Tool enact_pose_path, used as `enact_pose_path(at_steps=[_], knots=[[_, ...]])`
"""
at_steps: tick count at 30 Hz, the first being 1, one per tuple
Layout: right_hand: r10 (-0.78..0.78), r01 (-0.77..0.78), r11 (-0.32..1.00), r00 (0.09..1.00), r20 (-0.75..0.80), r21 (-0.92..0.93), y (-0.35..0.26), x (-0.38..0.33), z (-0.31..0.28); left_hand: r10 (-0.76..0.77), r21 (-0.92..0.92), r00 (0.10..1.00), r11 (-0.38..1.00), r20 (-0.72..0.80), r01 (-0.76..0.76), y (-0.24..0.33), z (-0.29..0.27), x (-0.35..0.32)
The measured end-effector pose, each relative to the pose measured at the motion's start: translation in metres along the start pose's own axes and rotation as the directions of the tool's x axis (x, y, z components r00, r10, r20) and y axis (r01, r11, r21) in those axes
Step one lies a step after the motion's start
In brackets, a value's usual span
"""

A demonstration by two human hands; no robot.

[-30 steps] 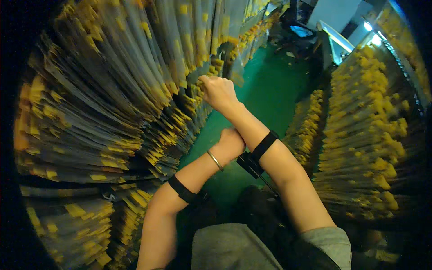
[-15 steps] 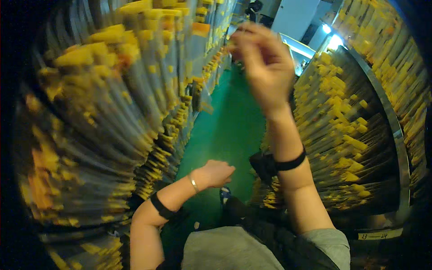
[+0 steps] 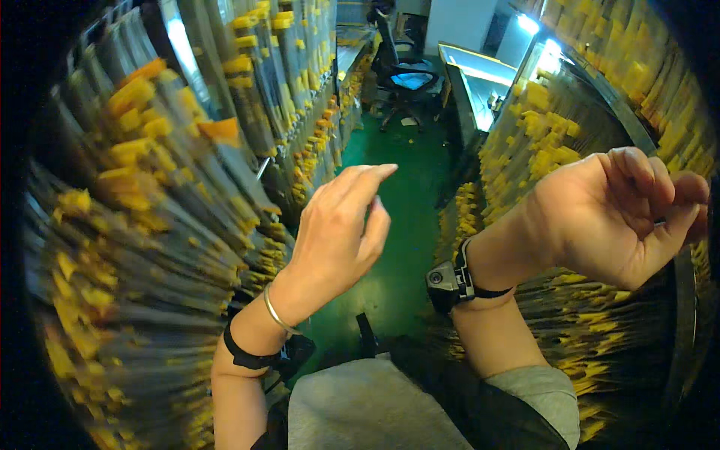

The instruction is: Picking up stencils or printed films from a light table and filing them into a hanging storage system.

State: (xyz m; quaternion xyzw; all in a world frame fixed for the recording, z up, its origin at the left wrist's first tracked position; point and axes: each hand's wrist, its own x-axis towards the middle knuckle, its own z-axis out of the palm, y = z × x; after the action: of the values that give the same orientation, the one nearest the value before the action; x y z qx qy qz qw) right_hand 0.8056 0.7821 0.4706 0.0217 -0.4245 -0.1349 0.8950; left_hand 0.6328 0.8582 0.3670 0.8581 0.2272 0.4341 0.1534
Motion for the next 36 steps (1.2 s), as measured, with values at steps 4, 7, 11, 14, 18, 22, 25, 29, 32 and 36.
enact_pose_path(at_steps=[4, 7, 11, 14, 18, 22, 25, 29, 32, 36], knots=[[-0.028, 0.029, 0.999, 0.998, 0.053, -0.021, 0.045, 0.002, -0.011, 0.083, -0.100, 0.996, 0.991, -0.026, -0.085, -0.027, 0.030, 0.043], [-0.010, 0.006, 0.999, 0.993, 0.113, 0.037, 0.072, 0.012, -0.032, 0.141, -0.118, 0.989, 0.982, -0.037, -0.145, -0.050, 0.046, 0.080], [-0.160, 0.180, 0.977, 0.973, 0.169, -0.113, 0.126, -0.003, -0.028, 0.247, -0.089, 0.969, 0.965, -0.009, -0.247, -0.071, 0.063, 0.124], [-0.290, 0.338, 0.913, 0.931, 0.221, -0.226, 0.170, -0.007, -0.015, 0.317, -0.051, 0.948, 0.948, 0.040, -0.315, -0.088, 0.075, 0.151], [-0.513, 0.547, 0.734, 0.835, 0.200, -0.401, 0.233, -0.003, -0.014, 0.356, -0.056, 0.933, 0.934, 0.050, -0.353, -0.124, 0.095, 0.186], [-0.547, 0.588, 0.681, 0.805, 0.231, -0.437, 0.278, 0.005, -0.035, 0.354, -0.132, 0.932, 0.931, 0.084, -0.342, -0.161, 0.122, 0.220], [-0.584, 0.603, 0.604, 0.780, 0.225, -0.521, 0.322, 0.009, -0.051, 0.332, -0.151, 0.939, 0.937, 0.095, -0.316, -0.192, 0.146, 0.249], [-0.525, 0.558, 0.729, 0.827, 0.200, -0.395, 0.386, 0.015, -0.090, 0.308, -0.103, 0.943, 0.949, 0.124, -0.297, -0.235, 0.182, 0.292], [-0.597, 0.611, 0.654, 0.779, 0.193, -0.446, 0.445, 0.024, -0.129, 0.296, -0.035, 0.944, 0.955, 0.144, -0.294, -0.267, 0.210, 0.333], [-0.558, 0.548, 0.731, 0.823, 0.106, -0.406, 0.521, 0.056, -0.175, 0.269, 0.058, 0.956, 0.959, 0.117, -0.276, -0.313, 0.243, 0.402]])
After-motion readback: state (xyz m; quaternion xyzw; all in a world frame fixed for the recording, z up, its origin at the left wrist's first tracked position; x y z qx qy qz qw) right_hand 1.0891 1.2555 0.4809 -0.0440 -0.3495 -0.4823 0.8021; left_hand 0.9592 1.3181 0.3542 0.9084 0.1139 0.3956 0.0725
